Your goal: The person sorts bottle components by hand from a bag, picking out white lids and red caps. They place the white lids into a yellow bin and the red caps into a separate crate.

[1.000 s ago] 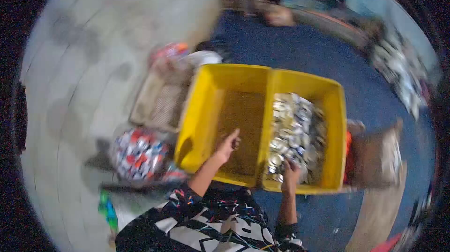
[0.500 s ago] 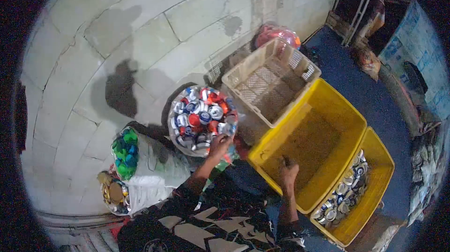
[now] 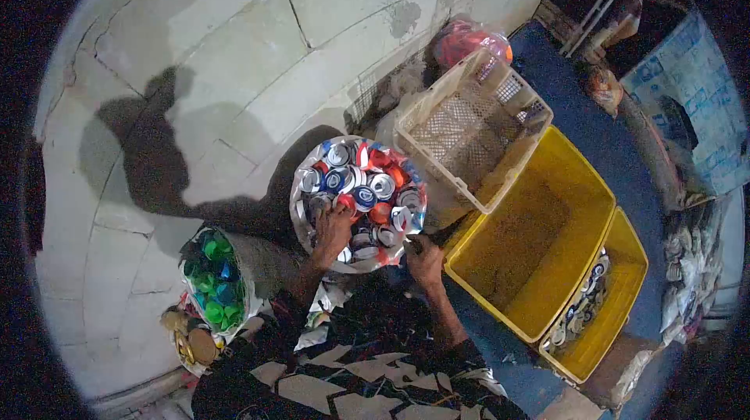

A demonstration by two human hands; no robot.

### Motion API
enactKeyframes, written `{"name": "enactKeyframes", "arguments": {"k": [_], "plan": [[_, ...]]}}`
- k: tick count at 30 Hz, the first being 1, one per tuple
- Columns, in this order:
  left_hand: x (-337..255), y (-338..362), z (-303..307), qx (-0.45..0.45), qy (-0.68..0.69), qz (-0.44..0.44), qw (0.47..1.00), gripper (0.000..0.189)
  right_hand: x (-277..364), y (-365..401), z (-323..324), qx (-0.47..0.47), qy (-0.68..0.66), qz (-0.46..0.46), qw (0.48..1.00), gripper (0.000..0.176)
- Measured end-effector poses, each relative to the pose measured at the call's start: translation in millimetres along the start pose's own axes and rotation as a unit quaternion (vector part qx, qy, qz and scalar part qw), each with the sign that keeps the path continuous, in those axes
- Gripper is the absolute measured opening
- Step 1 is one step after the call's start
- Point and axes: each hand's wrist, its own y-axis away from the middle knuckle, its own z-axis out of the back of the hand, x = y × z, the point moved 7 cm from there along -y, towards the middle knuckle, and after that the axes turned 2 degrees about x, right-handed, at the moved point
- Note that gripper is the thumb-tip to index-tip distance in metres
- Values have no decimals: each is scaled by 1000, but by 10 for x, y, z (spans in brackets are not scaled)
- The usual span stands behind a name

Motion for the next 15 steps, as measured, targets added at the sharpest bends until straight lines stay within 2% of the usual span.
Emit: {"name": "enactKeyframes", "arguments": {"k": [2,5,8,10,11,12,13,15], "plan": [[57,15,-69,-34,-2,-1,999,30,-34,-40,-61,18,3,-7,1000,24],[200,68,-229,-24,95,39,994,19,-112,-129,-149,31,9,9,999,25],[343,116,-168,-70,222,122,965,12,183,-407,-145,34,49,60,996,25],[302,189,71,-152,249,87,953,10,269,-668,-231,8,55,89,995,25],[274,234,193,-191,261,71,943,10,226,-851,-346,25,54,98,993,25],[256,275,270,-221,238,77,943,9,182,-1051,-442,42,54,107,992,25],[256,298,320,-208,207,74,953,9,270,-1207,-518,61,55,118,990,25],[275,367,423,-182,145,73,970,9,569,-1403,-646,36,-4,143,989,28]]}}
